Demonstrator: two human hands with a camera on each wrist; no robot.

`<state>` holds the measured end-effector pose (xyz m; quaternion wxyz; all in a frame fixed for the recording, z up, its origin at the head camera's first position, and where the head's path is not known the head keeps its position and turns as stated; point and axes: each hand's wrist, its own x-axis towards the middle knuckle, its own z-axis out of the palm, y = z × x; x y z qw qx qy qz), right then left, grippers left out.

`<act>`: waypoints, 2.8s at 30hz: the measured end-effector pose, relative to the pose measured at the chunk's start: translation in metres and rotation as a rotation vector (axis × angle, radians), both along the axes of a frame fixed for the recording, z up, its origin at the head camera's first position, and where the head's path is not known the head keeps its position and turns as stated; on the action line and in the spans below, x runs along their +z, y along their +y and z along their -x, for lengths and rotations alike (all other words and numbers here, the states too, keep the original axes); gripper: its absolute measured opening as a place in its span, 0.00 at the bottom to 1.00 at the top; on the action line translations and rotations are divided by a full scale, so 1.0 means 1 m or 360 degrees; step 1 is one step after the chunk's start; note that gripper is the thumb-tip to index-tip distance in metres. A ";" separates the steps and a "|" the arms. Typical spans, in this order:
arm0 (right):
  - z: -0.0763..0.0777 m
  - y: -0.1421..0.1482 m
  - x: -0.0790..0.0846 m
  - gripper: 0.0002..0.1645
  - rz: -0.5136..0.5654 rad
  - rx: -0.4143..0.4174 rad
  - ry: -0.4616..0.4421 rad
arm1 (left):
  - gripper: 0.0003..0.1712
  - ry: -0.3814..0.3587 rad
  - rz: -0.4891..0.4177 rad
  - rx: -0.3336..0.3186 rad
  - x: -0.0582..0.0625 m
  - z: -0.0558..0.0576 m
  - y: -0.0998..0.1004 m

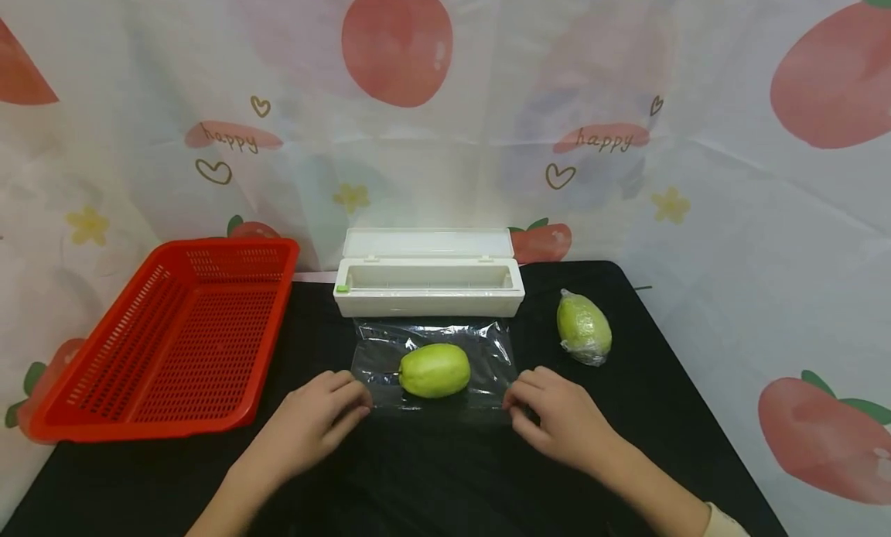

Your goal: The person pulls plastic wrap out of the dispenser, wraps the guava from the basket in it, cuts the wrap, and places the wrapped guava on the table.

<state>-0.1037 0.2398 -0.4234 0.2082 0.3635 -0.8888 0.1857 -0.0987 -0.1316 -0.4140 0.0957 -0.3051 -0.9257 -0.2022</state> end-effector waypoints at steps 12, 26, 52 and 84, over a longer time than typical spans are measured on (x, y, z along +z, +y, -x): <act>0.058 -0.009 0.018 0.05 -0.0066 -0.0268 -0.0194 | 0.04 0.0176 -0.0024 0.0214 0.016 0.046 0.012; 0.103 -0.019 -0.014 0.05 -0.0084 -0.0500 -0.0692 | 0.14 0.0594 -0.0278 -0.0127 0.002 0.041 0.060; 0.071 -0.030 -0.024 0.19 0.0578 -0.0234 0.0019 | 0.52 -0.0085 0.0122 -0.0095 -0.032 0.072 0.083; 0.081 -0.066 -0.030 0.51 -0.0182 -0.0136 -0.0515 | 0.58 -0.0319 0.0060 -0.0285 -0.026 0.082 0.052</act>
